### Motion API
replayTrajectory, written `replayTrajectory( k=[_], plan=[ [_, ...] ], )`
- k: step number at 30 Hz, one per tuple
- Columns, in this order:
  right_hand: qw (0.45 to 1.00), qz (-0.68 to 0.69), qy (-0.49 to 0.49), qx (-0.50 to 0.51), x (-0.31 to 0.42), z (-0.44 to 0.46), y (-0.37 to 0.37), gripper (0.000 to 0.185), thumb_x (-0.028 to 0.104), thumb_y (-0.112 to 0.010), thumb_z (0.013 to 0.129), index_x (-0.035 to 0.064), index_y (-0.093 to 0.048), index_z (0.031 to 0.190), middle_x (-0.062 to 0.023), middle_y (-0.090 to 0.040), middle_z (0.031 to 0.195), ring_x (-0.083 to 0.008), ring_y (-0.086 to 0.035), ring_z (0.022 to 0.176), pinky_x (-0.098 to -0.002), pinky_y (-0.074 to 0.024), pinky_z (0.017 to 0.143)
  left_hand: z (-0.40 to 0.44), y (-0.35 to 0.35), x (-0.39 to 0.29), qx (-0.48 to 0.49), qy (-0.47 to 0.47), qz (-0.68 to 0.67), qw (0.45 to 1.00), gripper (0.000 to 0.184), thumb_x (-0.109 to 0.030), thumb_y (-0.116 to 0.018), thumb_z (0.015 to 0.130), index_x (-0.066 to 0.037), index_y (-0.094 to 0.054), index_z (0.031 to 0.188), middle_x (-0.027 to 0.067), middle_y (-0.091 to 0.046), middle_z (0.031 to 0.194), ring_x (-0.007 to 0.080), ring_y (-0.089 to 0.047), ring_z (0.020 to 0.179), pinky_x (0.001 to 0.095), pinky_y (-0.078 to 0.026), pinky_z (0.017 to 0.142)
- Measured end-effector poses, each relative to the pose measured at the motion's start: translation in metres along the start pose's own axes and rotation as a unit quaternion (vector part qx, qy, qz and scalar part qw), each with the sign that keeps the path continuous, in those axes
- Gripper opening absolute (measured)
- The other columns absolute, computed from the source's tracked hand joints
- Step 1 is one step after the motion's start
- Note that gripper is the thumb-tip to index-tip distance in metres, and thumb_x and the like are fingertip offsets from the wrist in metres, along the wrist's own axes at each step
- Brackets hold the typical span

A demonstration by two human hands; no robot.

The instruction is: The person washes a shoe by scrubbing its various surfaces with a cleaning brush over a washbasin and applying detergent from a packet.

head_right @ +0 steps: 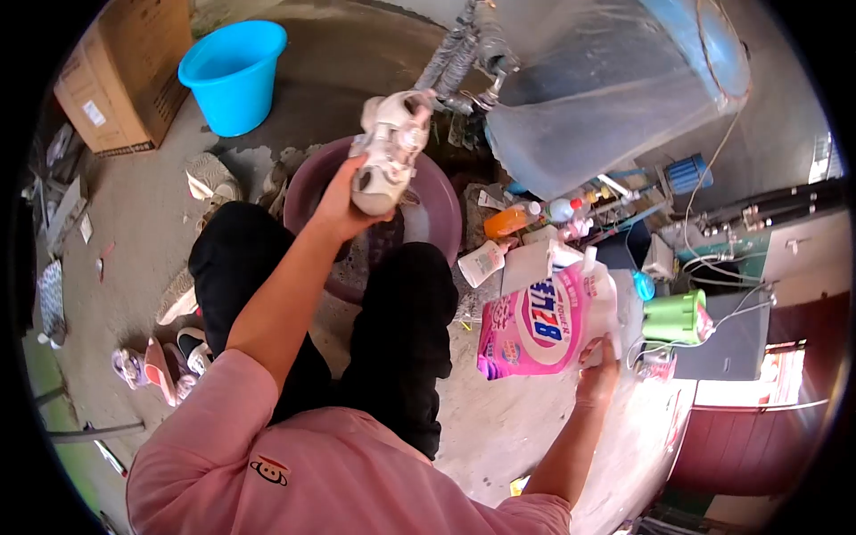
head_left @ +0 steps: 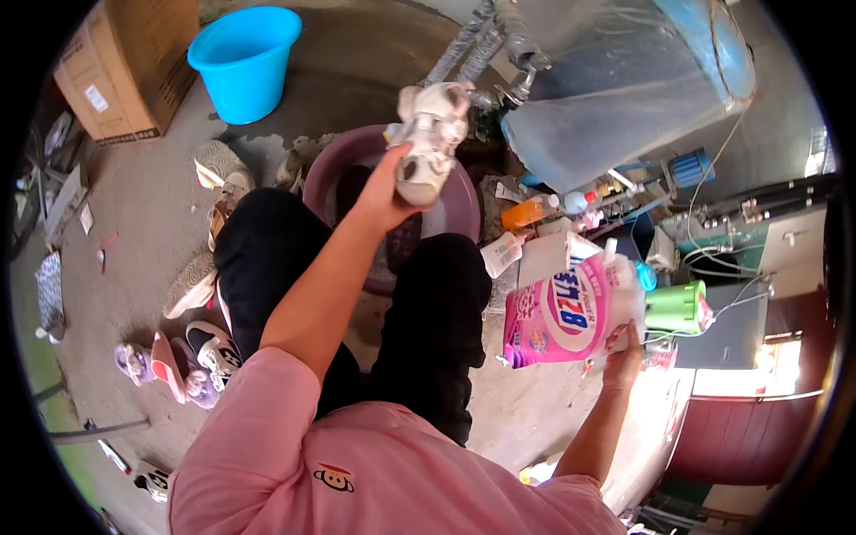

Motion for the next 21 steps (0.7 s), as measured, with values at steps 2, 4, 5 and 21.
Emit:
replayTrajectory(
  k=[2, 4, 5, 21],
  plan=[
    [0.999, 0.018, -0.046, -0.021, -0.044, 0.006, 0.021, 0.020, 0.022, -0.054, 0.083, 0.0064, -0.055, 0.070, -0.0026, -0.050, 0.060, -0.0123, -0.047, 0.053, -0.0240, -0.0363, 0.049, -0.003, 0.011, -0.007, -0.038, -0.013, 0.009, 0.999, 0.045, -0.043, -0.046, 0.083, -0.010, -0.049, 0.113, 0.0088, -0.057, 0.104, 0.0259, -0.056, 0.085, 0.0374, -0.045, 0.063],
    [0.994, -0.011, -0.090, -0.067, -0.089, 0.006, 0.039, 0.019, 0.017, -0.054, 0.080, 0.0057, -0.054, 0.064, -0.0023, -0.049, 0.058, -0.0125, -0.046, 0.053, -0.0252, -0.0358, 0.050, -0.008, 0.015, -0.009, -0.033, 0.000, -0.025, 0.999, 0.044, -0.043, -0.046, 0.083, -0.011, -0.049, 0.114, 0.0095, -0.056, 0.106, 0.0286, -0.054, 0.086, 0.0380, -0.045, 0.064],
    [0.991, -0.072, -0.087, -0.069, -0.108, 0.006, 0.047, 0.018, 0.016, -0.053, 0.078, 0.0053, -0.054, 0.063, -0.0026, -0.049, 0.058, -0.0128, -0.045, 0.053, -0.0253, -0.0355, 0.050, -0.011, 0.016, -0.010, -0.020, 0.003, -0.024, 0.999, 0.044, -0.043, -0.047, 0.083, -0.011, -0.048, 0.115, 0.0096, -0.055, 0.107, 0.0292, -0.054, 0.087, 0.0384, -0.044, 0.064],
    [0.901, 0.146, -0.125, -0.389, -0.303, 0.013, 0.128, 0.023, 0.023, -0.053, 0.077, 0.0100, -0.048, 0.058, 0.0020, -0.041, 0.053, -0.0104, -0.039, 0.045, -0.0256, -0.0298, 0.043, -0.028, 0.024, 0.003, 0.005, 0.072, -0.006, 0.997, 0.053, -0.042, -0.050, 0.079, -0.010, -0.044, 0.120, 0.0136, -0.047, 0.116, 0.0334, -0.046, 0.097, 0.0389, -0.046, 0.069]
  ],
)
Point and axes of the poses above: each hand's wrist, its own z-axis towards the middle knuckle, its own y-axis out of the back of the hand, x = y × z, the point moved 5 cm from there along z, towards the middle knuckle
